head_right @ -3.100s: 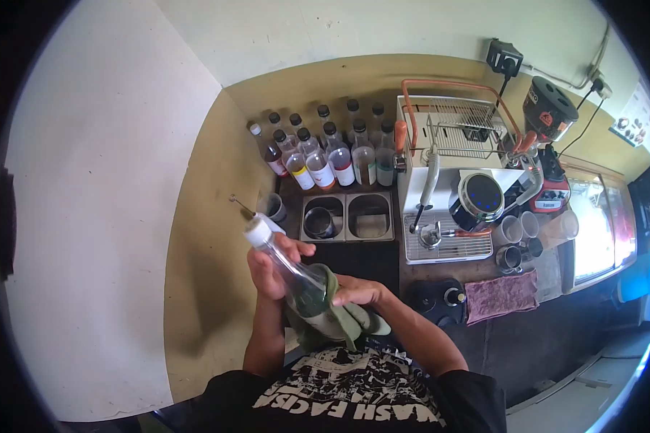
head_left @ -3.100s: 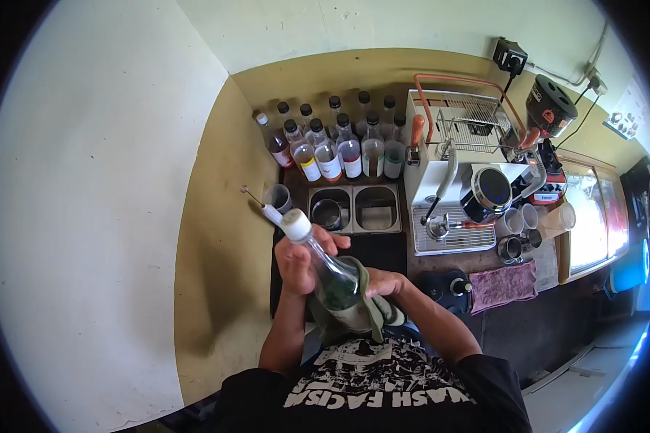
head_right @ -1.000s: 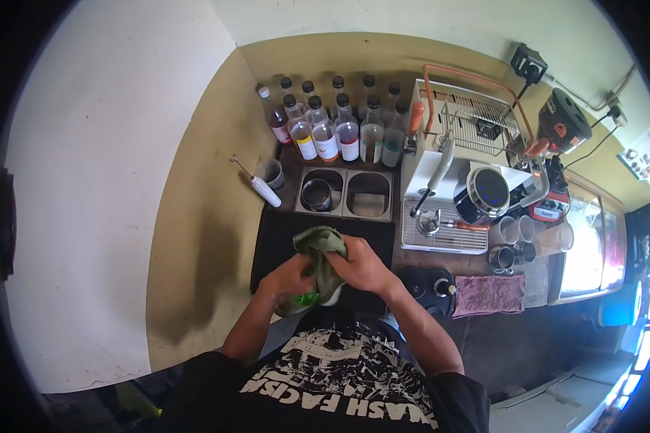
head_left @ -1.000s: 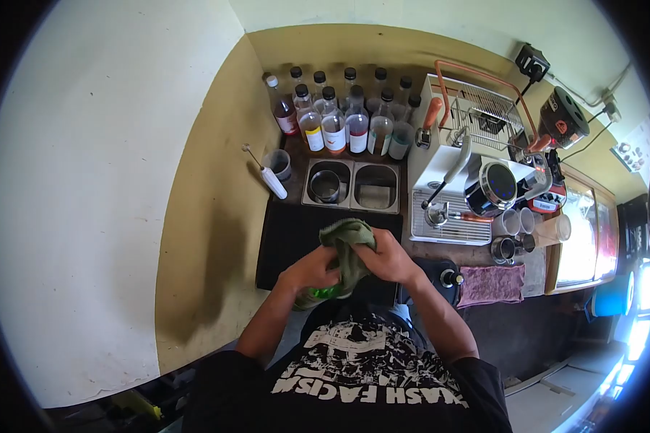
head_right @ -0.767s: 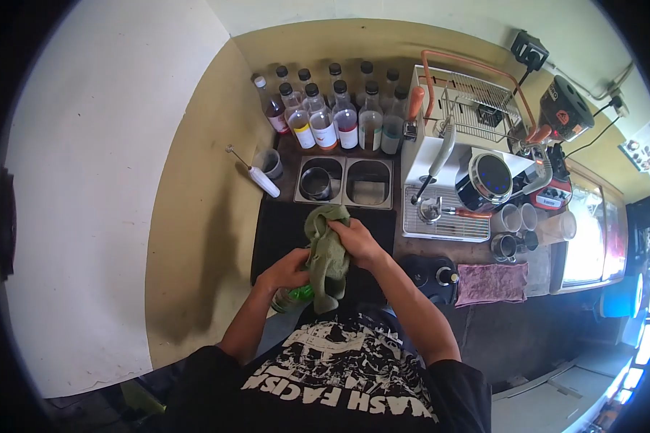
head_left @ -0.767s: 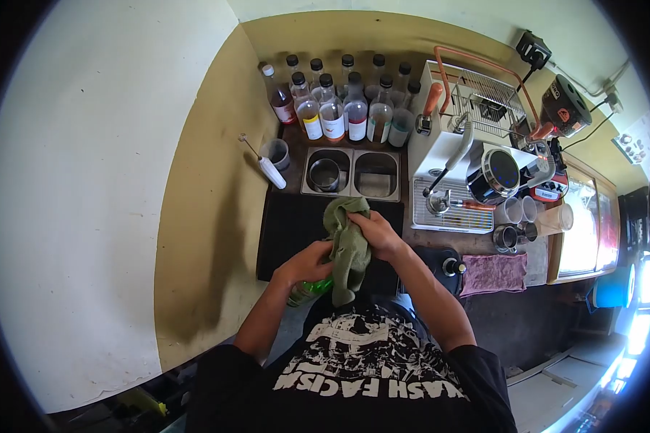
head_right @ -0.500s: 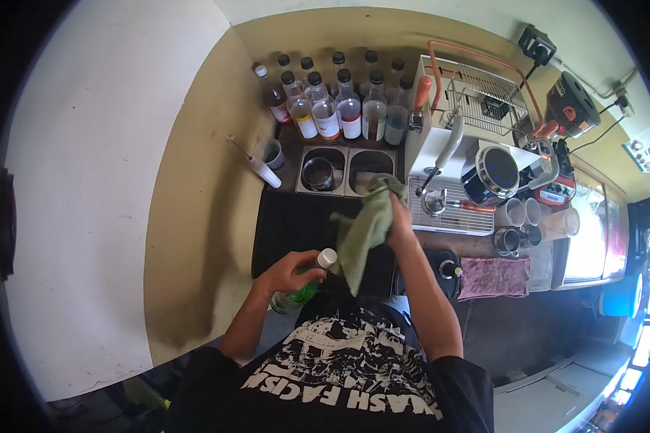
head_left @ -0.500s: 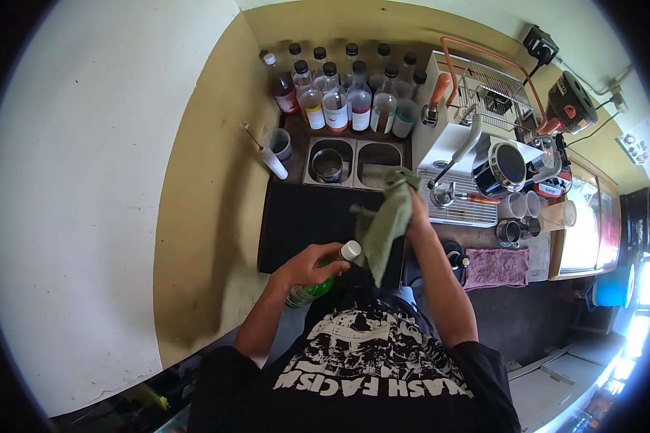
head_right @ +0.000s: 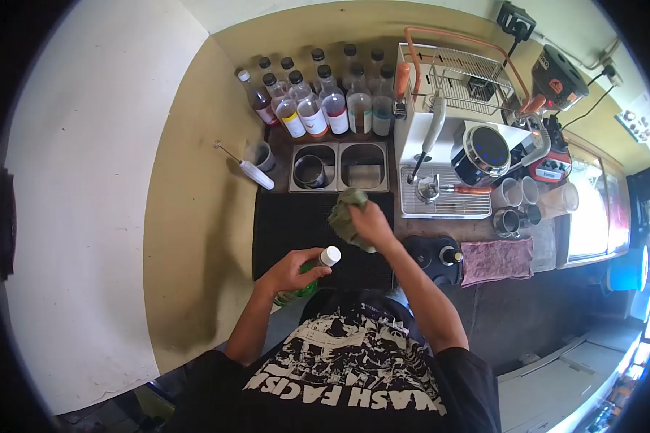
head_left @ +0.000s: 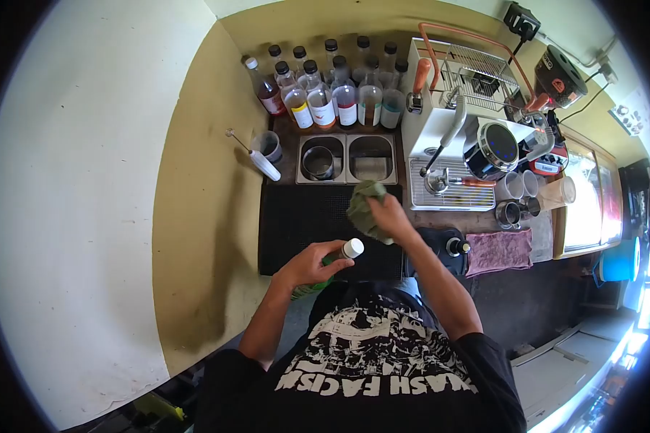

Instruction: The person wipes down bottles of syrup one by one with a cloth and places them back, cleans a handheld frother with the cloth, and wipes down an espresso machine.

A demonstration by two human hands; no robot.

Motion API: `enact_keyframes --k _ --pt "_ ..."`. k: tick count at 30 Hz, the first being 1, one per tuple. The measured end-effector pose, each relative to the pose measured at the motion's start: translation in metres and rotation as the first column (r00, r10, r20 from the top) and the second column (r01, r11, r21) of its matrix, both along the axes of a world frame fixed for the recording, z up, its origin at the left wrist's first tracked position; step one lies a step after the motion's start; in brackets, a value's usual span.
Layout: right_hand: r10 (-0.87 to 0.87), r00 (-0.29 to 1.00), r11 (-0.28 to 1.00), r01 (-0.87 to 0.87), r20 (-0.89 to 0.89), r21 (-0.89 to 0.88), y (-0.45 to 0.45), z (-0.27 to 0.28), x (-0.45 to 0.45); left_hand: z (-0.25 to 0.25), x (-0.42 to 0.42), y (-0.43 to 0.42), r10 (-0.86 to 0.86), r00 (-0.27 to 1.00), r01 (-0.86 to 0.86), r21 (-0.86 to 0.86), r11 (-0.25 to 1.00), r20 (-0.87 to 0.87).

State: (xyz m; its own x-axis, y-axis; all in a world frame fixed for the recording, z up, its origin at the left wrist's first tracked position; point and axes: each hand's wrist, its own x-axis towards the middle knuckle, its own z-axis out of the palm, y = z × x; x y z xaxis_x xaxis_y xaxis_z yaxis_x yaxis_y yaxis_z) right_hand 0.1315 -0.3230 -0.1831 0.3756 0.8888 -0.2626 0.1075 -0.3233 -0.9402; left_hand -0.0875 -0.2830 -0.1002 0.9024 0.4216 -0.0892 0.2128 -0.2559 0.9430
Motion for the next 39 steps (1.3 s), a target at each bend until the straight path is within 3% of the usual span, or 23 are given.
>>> enact_keyframes --k 1,2,3,5,6,10,13,14,17,18,19,21,24,27,28,31,32,36,39 --pt "-0.064 0.923 0.996 0.083 -0.380 0.035 -0.004 0.031 0.003 0.002 0.000 0.003 0.006 1.000 -0.007 -0.016 1.000 -0.017" --pt "-0.045 0.889 0.999 0.036 -0.456 -0.027 -0.011 0.071 0.002 0.003 0.001 0.004 0.016 0.999 -0.017 -0.039 0.999 -0.033" --pt "0.094 0.953 0.991 -0.064 -0.287 0.115 -0.017 0.069 -0.006 0.003 0.000 0.002 0.027 0.998 -0.030 -0.069 0.997 -0.050" --pt "0.286 0.952 0.893 -0.307 0.113 0.330 -0.031 0.066 -0.030 -0.020 -0.007 0.002 -0.020 0.999 0.017 0.084 0.996 0.039" --pt "0.252 0.925 0.890 -0.337 0.283 0.307 -0.030 0.085 -0.039 -0.030 -0.008 0.004 -0.058 0.995 0.044 0.166 0.985 0.081" --pt "0.213 0.942 0.966 -0.243 0.259 0.091 -0.011 0.070 -0.027 -0.035 0.000 0.004 -0.020 0.998 0.025 0.084 0.996 -0.065" --pt "0.005 0.967 0.992 -0.038 0.253 0.124 0.003 0.043 -0.009 -0.005 0.003 -0.008 -0.009 0.998 0.010 0.020 1.000 -0.067" --pt "-0.010 0.994 0.999 0.005 0.107 0.053 0.002 0.057 -0.008 -0.004 0.003 -0.008 0.008 0.999 -0.007 0.011 1.000 -0.050" --pt "0.145 0.970 0.988 -0.131 -0.197 0.083 -0.024 0.107 -0.020 -0.017 -0.004 -0.002 -0.005 0.999 0.001 0.067 0.998 0.049" --pt "0.289 0.952 0.902 -0.305 0.098 0.306 -0.030 0.096 -0.027 -0.020 -0.006 0.001 -0.025 0.996 0.016 0.106 0.994 0.085" --pt "0.242 0.930 0.856 -0.339 0.277 0.391 -0.038 0.092 -0.034 -0.020 -0.008 -0.001 -0.017 0.998 0.012 0.082 0.997 0.057" --pt "0.229 0.899 0.759 -0.406 0.375 0.509 -0.049 0.088 -0.026 -0.010 -0.006 -0.004 -0.002 1.000 0.002 0.040 0.999 0.012" --pt "0.327 0.828 0.869 -0.452 0.455 0.199 -0.073 0.053 -0.002 0.000 -0.014 0.003 0.140 0.990 -0.139 -0.044 0.989 0.031" --pt "0.063 0.998 0.944 -0.069 0.031 0.322 -0.072 0.057 -0.014 0.013 -0.006 0.002 0.064 0.996 -0.065 0.016 0.998 0.057" --pt "0.054 0.997 0.932 -0.071 0.059 0.355 -0.071 0.067 -0.014 0.016 -0.003 0.003 0.033 0.999 -0.033 0.046 0.998 0.007" --pt "0.238 0.807 0.831 -0.457 0.540 0.317 -0.070 0.111 -0.025 0.011 0.001 0.007 0.038 0.995 -0.031 -0.068 0.997 0.094" --pt "0.279 0.803 0.824 -0.482 0.527 0.298 -0.069 0.122 -0.031 0.009 0.001 0.008 0.043 0.994 -0.039 -0.047 0.998 0.097" --pt "0.187 0.834 0.845 -0.406 0.519 0.348 -0.084 0.082 -0.009 0.010 0.002 0.009 0.061 0.994 -0.062 0.007 0.998 0.095" --pt "0.110 0.977 0.910 -0.174 0.184 0.376 -0.087 0.078 -0.007 0.010 0.000 0.011 0.065 0.993 -0.067 0.022 0.998 0.097"
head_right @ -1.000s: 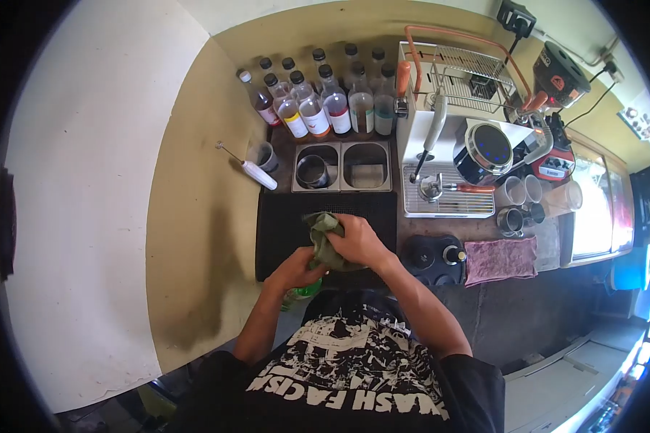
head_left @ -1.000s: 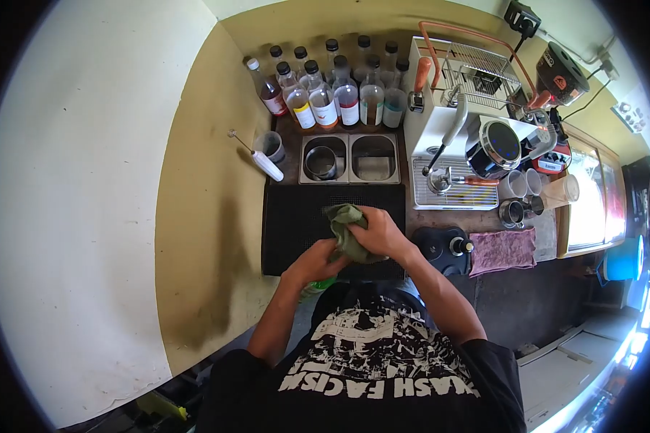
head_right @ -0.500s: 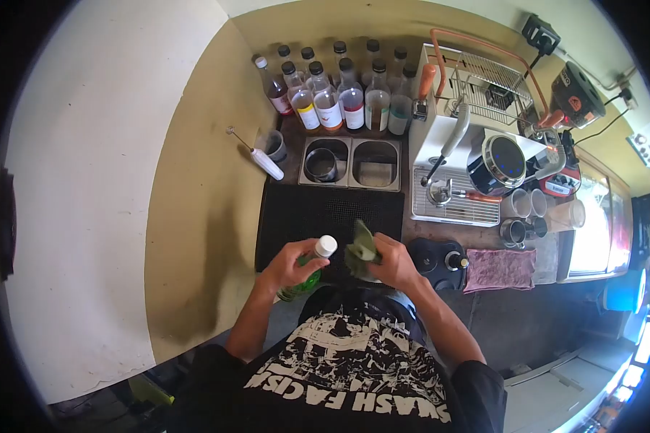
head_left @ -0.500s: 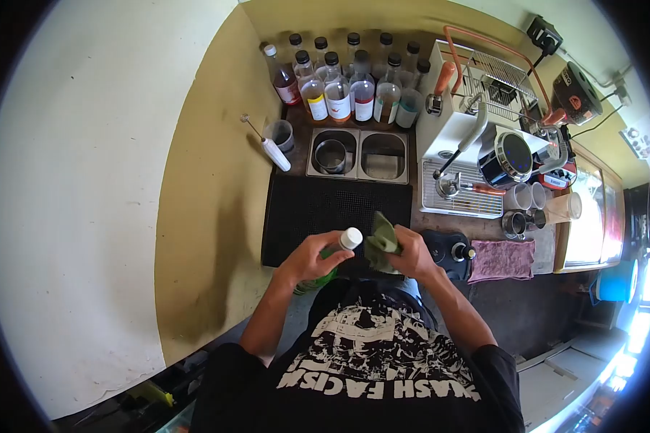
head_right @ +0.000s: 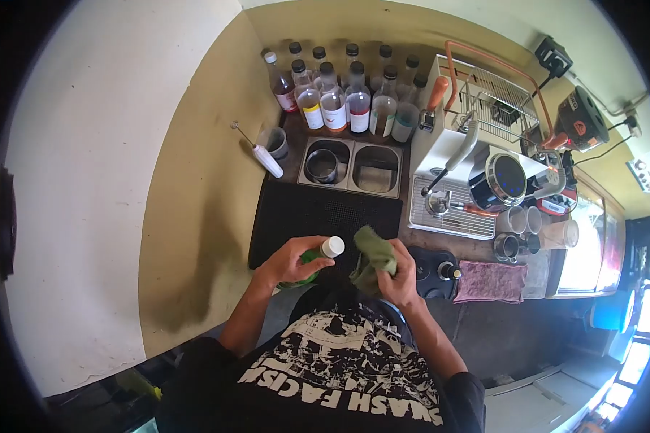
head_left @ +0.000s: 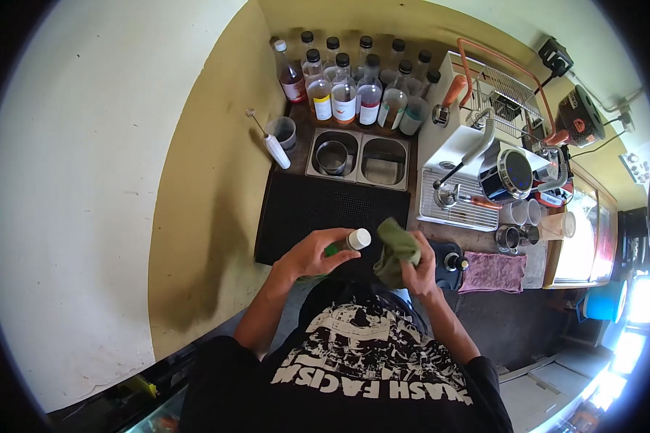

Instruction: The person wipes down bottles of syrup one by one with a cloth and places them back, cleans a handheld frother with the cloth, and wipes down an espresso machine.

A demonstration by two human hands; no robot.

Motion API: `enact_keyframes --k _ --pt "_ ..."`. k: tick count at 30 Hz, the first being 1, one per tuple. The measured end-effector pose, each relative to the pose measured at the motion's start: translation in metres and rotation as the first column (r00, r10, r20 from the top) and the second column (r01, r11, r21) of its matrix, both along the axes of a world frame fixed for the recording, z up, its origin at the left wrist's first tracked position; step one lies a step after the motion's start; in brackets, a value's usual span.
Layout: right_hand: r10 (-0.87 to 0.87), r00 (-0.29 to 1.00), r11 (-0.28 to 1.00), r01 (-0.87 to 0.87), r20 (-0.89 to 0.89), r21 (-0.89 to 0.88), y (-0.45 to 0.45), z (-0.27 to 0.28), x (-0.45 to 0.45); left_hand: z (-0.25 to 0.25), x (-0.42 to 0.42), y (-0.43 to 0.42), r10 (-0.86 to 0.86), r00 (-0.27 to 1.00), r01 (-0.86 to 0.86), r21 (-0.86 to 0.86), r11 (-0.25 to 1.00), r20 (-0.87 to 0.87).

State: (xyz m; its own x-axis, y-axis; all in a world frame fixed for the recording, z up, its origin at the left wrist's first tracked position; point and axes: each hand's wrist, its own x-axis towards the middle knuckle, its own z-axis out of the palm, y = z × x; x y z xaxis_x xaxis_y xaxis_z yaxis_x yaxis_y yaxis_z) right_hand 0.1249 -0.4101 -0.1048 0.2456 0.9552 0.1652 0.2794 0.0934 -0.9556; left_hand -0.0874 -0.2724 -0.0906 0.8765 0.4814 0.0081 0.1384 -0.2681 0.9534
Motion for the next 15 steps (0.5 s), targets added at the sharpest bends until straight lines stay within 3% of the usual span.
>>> enact_keyframes --k 1,4,5,8,9,11,13,15 --pt "-0.041 0.994 0.999 0.042 -0.102 0.014 0.003 0.003 -0.004 -0.002 0.001 0.001 -0.002 1.000 0.002 0.007 1.000 0.010" --pt "0.152 0.951 0.966 -0.200 0.269 0.162 0.017 0.019 -0.015 -0.006 0.004 -0.002 -0.007 1.000 0.007 -0.001 1.000 0.015" --pt "0.159 0.920 0.976 -0.200 0.359 0.082 0.020 0.020 -0.023 -0.007 0.005 -0.002 -0.002 0.999 0.002 -0.004 1.000 0.035" --pt "0.154 0.914 0.980 -0.189 0.376 0.057 0.032 0.012 -0.021 -0.007 0.007 -0.001 0.018 0.998 -0.017 -0.003 1.000 0.066" --pt "0.165 0.928 0.980 -0.193 0.335 0.051 0.037 0.017 -0.021 -0.006 0.008 0.001 0.021 0.998 -0.021 0.005 1.000 0.051" --pt "0.180 0.981 0.980 -0.185 0.067 0.075 0.045 0.010 -0.028 -0.007 0.006 -0.001 0.036 0.997 -0.036 -0.013 0.999 0.068" --pt "0.168 0.954 0.985 -0.154 -0.246 0.074 0.051 0.012 -0.038 -0.013 0.005 0.002 0.069 0.988 -0.063 -0.051 0.997 0.137" --pt "0.139 0.927 0.990 -0.120 -0.350 0.076 0.055 0.004 -0.046 -0.013 0.004 0.001 0.143 0.972 -0.135 -0.055 0.989 0.185"
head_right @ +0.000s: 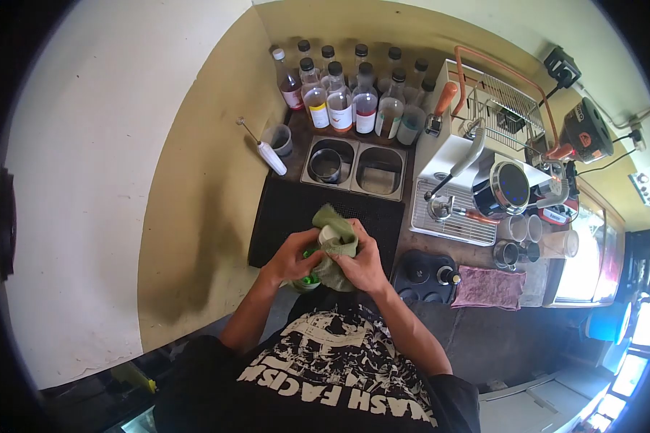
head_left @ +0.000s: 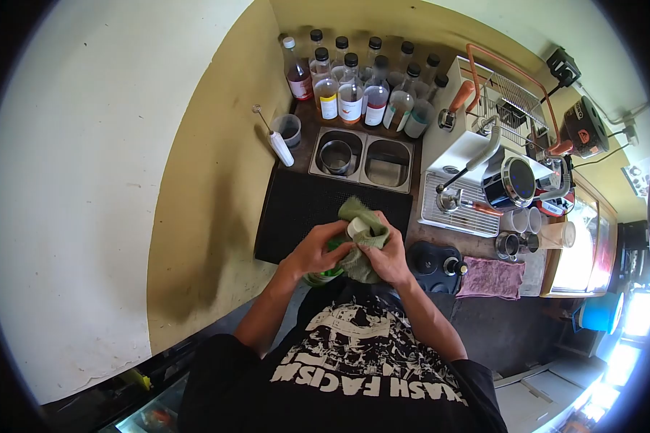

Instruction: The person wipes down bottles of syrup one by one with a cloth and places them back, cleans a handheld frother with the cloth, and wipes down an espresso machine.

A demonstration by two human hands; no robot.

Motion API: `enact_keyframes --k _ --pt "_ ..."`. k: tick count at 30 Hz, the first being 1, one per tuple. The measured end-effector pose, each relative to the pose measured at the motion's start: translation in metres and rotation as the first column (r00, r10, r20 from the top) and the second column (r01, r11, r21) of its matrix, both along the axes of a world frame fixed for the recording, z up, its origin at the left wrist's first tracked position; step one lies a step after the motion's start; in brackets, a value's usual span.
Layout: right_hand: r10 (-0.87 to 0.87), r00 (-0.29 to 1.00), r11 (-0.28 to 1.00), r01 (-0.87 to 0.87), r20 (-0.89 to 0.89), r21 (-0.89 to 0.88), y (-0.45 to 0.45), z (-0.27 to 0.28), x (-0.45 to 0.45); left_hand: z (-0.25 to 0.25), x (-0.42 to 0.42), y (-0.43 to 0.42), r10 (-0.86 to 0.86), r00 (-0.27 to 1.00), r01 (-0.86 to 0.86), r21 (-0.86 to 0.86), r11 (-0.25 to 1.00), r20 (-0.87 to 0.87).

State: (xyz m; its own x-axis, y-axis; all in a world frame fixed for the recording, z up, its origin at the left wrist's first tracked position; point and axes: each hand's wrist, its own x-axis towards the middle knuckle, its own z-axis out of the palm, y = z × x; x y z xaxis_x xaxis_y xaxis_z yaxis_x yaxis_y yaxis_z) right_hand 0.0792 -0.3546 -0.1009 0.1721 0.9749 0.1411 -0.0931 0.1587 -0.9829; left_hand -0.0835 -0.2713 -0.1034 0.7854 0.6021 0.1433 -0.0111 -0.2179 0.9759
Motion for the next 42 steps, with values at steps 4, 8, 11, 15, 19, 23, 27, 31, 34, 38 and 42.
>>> enact_keyframes --k 4,8,11,15,19,23,27,31,34,38,42 --pt "-0.066 0.998 0.992 0.066 -0.001 -0.103 -0.003 -0.020 -0.006 -0.002 -0.007 -0.006 0.180 0.982 -0.169 -0.166 0.972 0.058" --pt "0.043 0.999 0.985 -0.042 0.003 -0.166 -0.003 -0.029 -0.003 0.015 0.003 -0.001 0.151 0.923 -0.081 -0.205 0.975 0.353" --pt "0.178 0.953 0.923 -0.248 -0.246 -0.296 0.003 -0.029 0.008 0.018 0.016 -0.007 0.004 0.956 -0.009 0.014 1.000 0.293" --pt "0.447 0.872 0.885 -0.399 0.199 -0.239 0.024 -0.042 0.033 0.039 0.029 -0.012 0.023 0.963 -0.166 0.522 0.836 0.269" --pt "0.690 0.722 0.694 -0.641 0.047 -0.328 0.046 -0.053 0.035 0.042 0.039 -0.015 -0.028 0.938 -0.101 0.349 0.931 0.346" --pt "0.644 0.718 0.541 -0.670 -0.262 -0.508 0.027 -0.095 0.023 0.052 0.027 -0.019 0.026 0.875 -0.010 -0.036 0.999 0.483" --pt "0.732 0.676 0.652 -0.659 0.085 -0.375 0.020 -0.039 0.038 0.047 0.026 -0.021 0.008 0.873 -0.034 0.045 0.998 0.489" --pt "0.624 0.708 0.763 -0.644 0.331 -0.060 0.021 -0.013 0.034 0.047 0.031 -0.018 -0.077 0.925 -0.051 0.323 0.945 0.373" --pt "0.650 0.672 0.758 -0.608 0.355 -0.236 0.029 -0.039 0.040 0.051 0.035 -0.019 -0.080 0.935 -0.034 0.311 0.950 0.347" --pt "0.625 0.750 0.467 -0.583 -0.218 -0.665 0.032 -0.103 0.031 0.066 0.024 -0.015 -0.086 0.922 0.030 0.151 0.988 0.377" --pt "0.410 0.792 0.507 -0.610 -0.452 -0.609 0.000 -0.130 0.029 0.077 0.015 -0.005 -0.056 0.867 0.008 0.098 0.995 0.495"
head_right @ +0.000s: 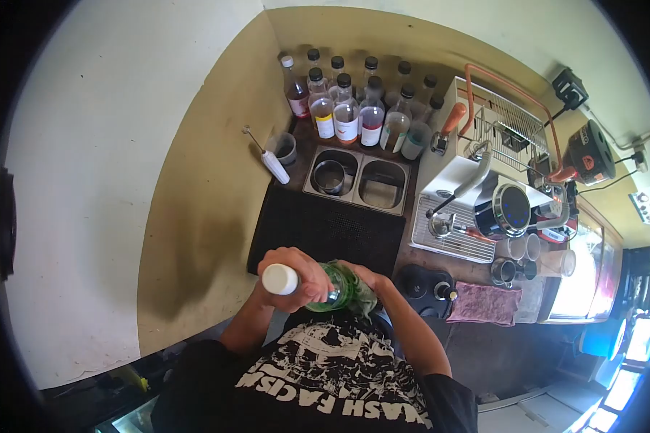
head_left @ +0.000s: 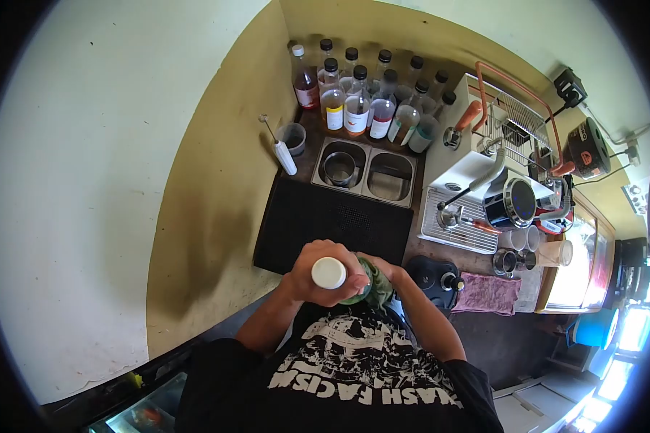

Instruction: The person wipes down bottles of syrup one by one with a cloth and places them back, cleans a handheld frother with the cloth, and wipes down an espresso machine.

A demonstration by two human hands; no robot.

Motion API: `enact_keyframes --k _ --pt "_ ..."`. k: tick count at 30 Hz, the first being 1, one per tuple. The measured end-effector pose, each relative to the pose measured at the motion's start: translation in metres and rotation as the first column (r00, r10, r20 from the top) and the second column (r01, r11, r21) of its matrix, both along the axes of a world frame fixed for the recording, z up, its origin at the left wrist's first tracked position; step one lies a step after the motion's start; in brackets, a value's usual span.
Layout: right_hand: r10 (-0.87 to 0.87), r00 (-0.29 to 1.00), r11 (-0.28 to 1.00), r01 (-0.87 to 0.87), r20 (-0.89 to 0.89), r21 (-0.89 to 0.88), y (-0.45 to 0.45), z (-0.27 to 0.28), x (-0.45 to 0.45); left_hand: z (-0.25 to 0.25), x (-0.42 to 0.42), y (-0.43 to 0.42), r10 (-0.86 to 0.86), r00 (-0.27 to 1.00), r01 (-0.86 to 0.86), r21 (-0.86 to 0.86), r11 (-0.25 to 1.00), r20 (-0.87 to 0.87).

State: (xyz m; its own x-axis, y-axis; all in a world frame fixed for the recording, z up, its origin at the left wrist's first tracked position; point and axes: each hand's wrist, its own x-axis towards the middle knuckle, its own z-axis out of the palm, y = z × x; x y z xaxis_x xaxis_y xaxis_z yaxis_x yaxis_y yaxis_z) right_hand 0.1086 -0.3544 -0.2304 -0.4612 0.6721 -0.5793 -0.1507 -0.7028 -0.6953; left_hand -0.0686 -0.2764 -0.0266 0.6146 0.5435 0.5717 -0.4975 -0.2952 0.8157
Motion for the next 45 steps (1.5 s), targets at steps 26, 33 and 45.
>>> enact_keyframes --k 26,33,45 --pt "-0.758 0.552 0.621 0.774 -0.347 -0.126 -0.062 0.051 0.023 0.017 0.078 0.243 0.957 0.274 -0.941 -0.230 0.246 -0.096" --pt "-0.762 0.508 0.596 0.793 -0.402 -0.126 -0.062 0.051 0.021 0.004 0.095 0.292 0.979 0.184 -0.968 -0.190 0.165 -0.089" --pt "-0.755 0.584 0.628 0.774 -0.299 -0.077 -0.069 0.054 0.030 -0.102 0.096 0.356 0.971 0.100 -0.989 0.080 0.120 -0.217"
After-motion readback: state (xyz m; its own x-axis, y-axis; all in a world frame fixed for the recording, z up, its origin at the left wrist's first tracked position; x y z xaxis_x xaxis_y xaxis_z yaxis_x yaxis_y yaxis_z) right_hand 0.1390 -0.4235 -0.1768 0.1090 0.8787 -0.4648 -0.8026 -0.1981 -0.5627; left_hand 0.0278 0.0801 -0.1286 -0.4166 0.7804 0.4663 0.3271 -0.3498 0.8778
